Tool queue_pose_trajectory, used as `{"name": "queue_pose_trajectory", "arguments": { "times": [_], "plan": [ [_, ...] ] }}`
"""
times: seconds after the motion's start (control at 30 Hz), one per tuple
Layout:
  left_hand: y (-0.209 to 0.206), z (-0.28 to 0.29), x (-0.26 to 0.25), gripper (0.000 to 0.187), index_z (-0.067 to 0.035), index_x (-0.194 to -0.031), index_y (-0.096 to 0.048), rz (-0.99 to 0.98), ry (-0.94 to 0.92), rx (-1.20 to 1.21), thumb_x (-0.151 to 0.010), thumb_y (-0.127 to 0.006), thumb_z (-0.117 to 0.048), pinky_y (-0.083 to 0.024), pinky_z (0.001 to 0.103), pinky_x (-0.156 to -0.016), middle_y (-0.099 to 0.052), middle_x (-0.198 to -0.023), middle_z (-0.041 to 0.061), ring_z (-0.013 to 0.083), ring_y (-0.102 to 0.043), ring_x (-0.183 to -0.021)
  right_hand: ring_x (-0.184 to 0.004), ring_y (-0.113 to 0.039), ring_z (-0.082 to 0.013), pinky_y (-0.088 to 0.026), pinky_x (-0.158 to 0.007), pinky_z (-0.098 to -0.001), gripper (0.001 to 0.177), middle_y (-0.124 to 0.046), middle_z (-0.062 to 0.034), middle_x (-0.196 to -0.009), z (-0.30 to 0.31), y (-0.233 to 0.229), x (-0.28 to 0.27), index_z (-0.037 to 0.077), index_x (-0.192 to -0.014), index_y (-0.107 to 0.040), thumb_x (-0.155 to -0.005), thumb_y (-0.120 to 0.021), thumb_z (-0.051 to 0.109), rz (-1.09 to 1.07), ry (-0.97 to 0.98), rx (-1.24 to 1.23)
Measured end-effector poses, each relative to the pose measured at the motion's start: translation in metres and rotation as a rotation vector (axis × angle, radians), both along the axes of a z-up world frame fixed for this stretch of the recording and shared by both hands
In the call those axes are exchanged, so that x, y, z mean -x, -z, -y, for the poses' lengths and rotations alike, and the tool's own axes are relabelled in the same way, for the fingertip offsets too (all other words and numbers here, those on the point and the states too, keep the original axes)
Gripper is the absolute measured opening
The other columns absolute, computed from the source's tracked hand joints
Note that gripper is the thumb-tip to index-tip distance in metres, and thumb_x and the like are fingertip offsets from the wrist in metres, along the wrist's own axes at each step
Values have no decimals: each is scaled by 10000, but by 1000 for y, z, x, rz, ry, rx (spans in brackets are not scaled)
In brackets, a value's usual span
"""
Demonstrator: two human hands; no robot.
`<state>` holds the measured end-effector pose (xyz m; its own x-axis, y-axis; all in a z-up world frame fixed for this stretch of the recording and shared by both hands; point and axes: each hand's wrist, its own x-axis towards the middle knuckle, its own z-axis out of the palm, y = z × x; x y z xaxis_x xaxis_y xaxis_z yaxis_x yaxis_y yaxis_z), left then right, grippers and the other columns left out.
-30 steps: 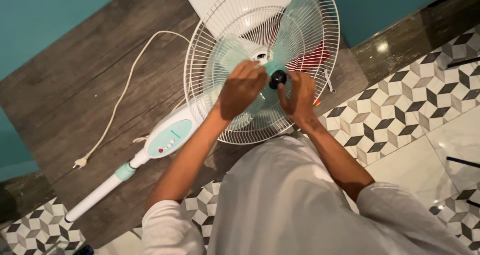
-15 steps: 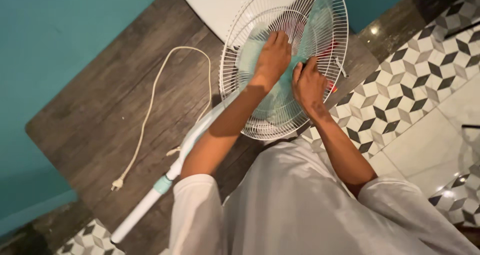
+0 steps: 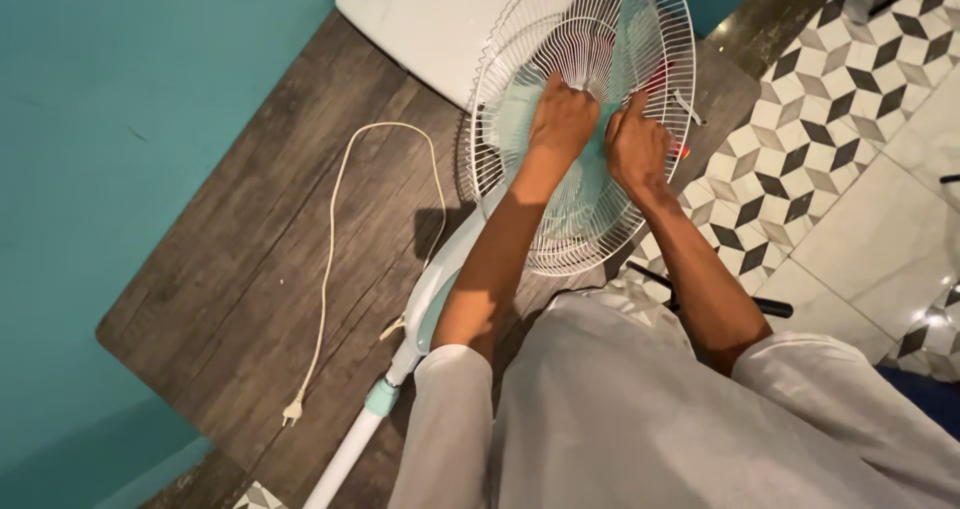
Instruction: The person disassembles a standing electric fan by removing the front grille, unscrewing the central hub, and detaching the fan blades and rear grille. The components are placed on the table.
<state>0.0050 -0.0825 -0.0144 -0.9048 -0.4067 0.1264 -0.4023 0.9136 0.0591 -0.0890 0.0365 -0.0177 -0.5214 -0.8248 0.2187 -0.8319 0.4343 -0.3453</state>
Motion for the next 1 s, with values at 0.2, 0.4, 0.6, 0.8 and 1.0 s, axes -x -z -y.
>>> {"name": "queue_pose_trajectory", "arguments": {
  "times": [0.2,0.4,0.6,0.8,1.0],
  "plan": [
    [-9,-9,-14,122,-103,-777,-769,-102,-2,-39,-783,-654,-62,-453,423,-979,-747,-836,107,257,-711,-880,-587,-625,-496,-496,-621,-608,272,-626,-294,-661,-2,14,4,-88,-1114,-445,-1055,-510,169,12,38,-50],
    [-15,-19,-24,134,-88,-747,-755,-238,-75,-27,-811,-638,-70,-454,412,-946,-727,-804,111,257,-689,-850,-608,-615,-519,-490,-609,-613,294,-619,-319,-673,-5,13,1,-114,-1116,-438,-1049,-503,164,31,39,-23],
    [-25,-47,-32,94,-78,-824,-726,-154,-208,46,-841,-635,-93,-412,373,-882,-696,-819,94,211,-645,-837,-647,-616,-540,-493,-630,-622,284,-620,-347,-711,-4,13,1,-112,-1105,-434,-1070,-485,165,70,65,-49],
    [-15,-83,-34,161,-36,-950,-687,-103,-426,62,-854,-630,-151,-403,360,-907,-673,-909,101,222,-608,-938,-658,-622,-544,-498,-665,-625,320,-633,-352,-722,-4,10,1,-140,-1118,-454,-1059,-476,174,87,57,-56],
    [-7,-116,-43,304,29,-1101,-643,-89,-522,-23,-859,-650,-155,-401,361,-908,-632,-1000,131,249,-571,-976,-696,-646,-545,-511,-666,-618,347,-647,-355,-748,1,17,4,-147,-1096,-499,-1053,-466,196,92,129,-37]
  ]
}}
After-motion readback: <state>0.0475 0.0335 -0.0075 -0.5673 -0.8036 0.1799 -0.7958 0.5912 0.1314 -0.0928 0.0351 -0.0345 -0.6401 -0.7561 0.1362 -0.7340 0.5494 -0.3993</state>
